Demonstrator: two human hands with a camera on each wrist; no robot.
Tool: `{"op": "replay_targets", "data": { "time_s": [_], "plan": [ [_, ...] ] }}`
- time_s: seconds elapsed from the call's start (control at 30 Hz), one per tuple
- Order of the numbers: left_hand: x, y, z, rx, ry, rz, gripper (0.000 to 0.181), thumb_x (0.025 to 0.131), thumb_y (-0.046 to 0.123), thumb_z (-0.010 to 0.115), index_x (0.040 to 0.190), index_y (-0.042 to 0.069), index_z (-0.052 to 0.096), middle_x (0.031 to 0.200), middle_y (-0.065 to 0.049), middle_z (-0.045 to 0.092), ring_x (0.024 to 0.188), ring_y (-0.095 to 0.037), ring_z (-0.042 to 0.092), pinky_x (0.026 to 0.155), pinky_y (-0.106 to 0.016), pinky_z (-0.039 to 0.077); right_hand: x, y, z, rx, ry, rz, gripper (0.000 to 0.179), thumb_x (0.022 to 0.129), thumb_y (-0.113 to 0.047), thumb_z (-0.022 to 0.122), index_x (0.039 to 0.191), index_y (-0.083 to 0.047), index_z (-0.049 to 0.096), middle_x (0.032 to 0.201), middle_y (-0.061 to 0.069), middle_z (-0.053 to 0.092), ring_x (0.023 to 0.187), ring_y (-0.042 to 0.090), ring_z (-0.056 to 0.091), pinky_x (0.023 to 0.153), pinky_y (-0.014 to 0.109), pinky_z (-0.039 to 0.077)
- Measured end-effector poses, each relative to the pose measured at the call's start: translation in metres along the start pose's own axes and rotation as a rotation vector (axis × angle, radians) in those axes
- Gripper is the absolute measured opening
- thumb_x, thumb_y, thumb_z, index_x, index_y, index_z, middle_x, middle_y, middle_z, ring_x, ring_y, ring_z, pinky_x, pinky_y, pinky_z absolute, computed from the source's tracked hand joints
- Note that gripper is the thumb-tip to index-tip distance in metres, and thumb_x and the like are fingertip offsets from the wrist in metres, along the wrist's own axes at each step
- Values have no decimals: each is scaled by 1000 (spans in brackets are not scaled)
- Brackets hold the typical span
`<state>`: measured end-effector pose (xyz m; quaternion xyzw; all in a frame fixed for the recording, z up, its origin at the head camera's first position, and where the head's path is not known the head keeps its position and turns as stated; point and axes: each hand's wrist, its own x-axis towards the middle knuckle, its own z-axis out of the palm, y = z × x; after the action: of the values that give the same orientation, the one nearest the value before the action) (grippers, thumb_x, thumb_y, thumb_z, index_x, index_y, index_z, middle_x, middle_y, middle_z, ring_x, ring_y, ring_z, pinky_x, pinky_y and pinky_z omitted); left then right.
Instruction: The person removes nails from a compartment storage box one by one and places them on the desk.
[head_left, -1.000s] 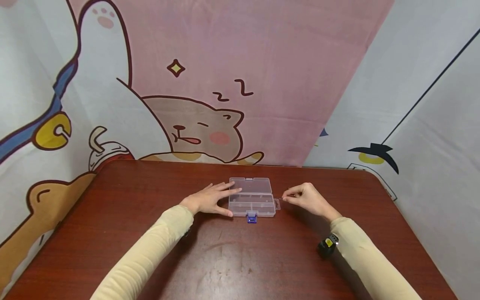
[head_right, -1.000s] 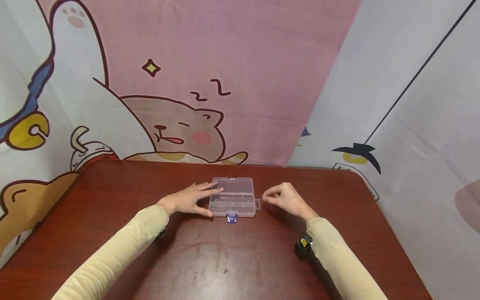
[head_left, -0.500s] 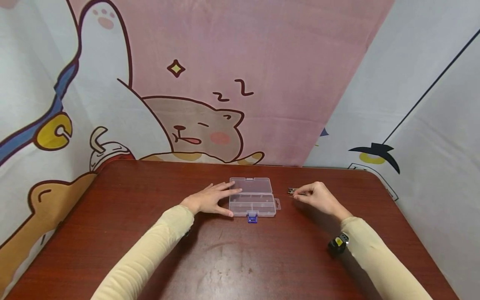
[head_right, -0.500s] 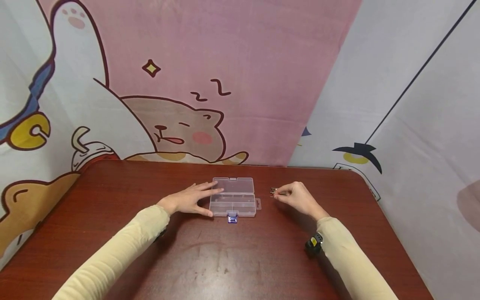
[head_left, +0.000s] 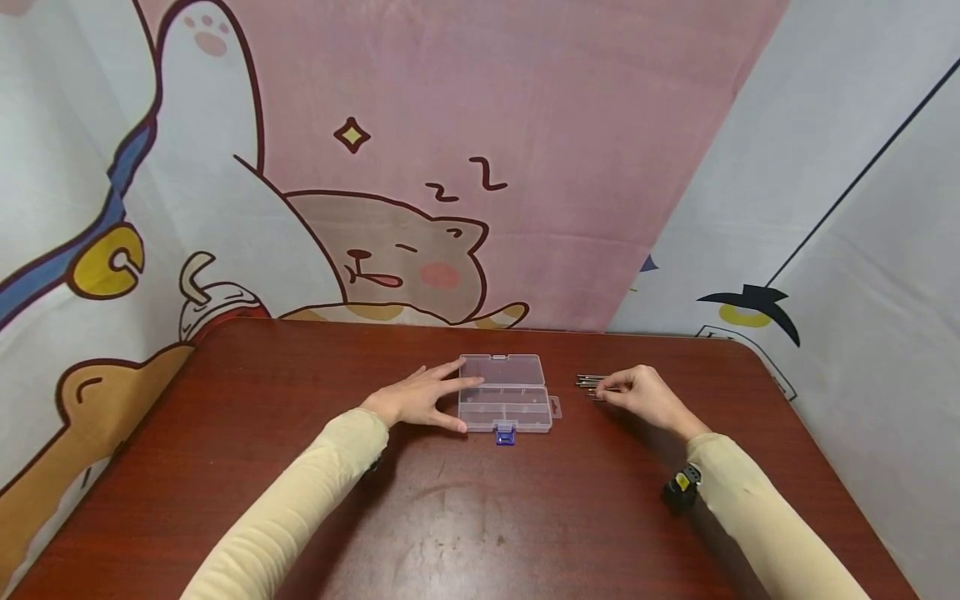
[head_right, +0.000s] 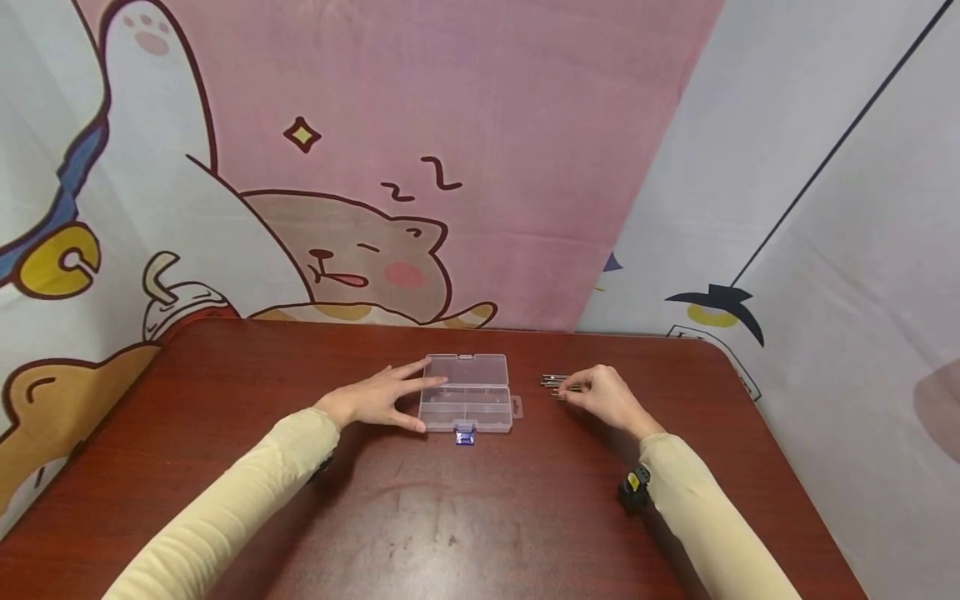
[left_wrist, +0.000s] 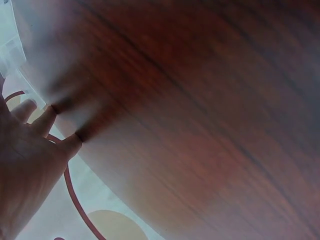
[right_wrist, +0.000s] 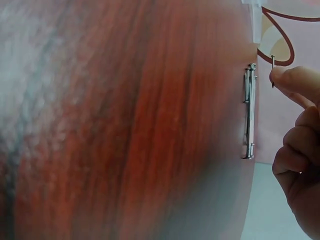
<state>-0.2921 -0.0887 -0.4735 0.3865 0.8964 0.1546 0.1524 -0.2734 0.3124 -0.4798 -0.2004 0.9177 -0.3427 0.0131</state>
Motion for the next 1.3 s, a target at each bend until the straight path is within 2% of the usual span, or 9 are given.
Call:
{"op": "replay_targets", "data": {
  "time_s": [0.47, 0.9, 1.13, 1.3],
  "plan": [
    [0, 0, -1, 11, -1, -3, 82, 83, 57, 67, 152, 29, 33, 160, -14, 13, 145, -27, 12, 109, -63, 12, 3, 5, 5, -56, -52, -21, 6, 86, -7, 72, 86, -11, 76, 59, -10, 53, 49, 3, 35, 49, 22, 31],
    [0, -1, 1, 8, 5, 5, 82, 82, 57, 68, 152, 29, 34, 160, -14, 13, 145, -27, 12, 108, -64, 12, 4, 5, 6, -136, -4, -20, 6, 84, -7, 73, 83, -13, 76, 53, -10, 44, 48, 3, 34, 48, 23, 29],
    [1, -2, 3, 8, 4, 0, 83, 82, 59, 67, 152, 30, 33, 160, -13, 11, 145, -26, 11, 109, -63, 12, 7, 4, 9, -178, -6, -6, 4, 85, -10, 73, 84, -13, 76, 54, -11, 44, 50, 6, 35, 49, 25, 29],
    [2, -3, 4, 12, 4, -5, 84, 82, 61, 66, 152, 31, 32, 160, -12, 10, 145, -25, 11, 109, -62, 11, 6, 1, 10, -168, 30, -12, 3, 86, -11, 73, 86, -11, 76, 52, -10, 42, 49, 6, 35, 48, 24, 29]
  ]
}}
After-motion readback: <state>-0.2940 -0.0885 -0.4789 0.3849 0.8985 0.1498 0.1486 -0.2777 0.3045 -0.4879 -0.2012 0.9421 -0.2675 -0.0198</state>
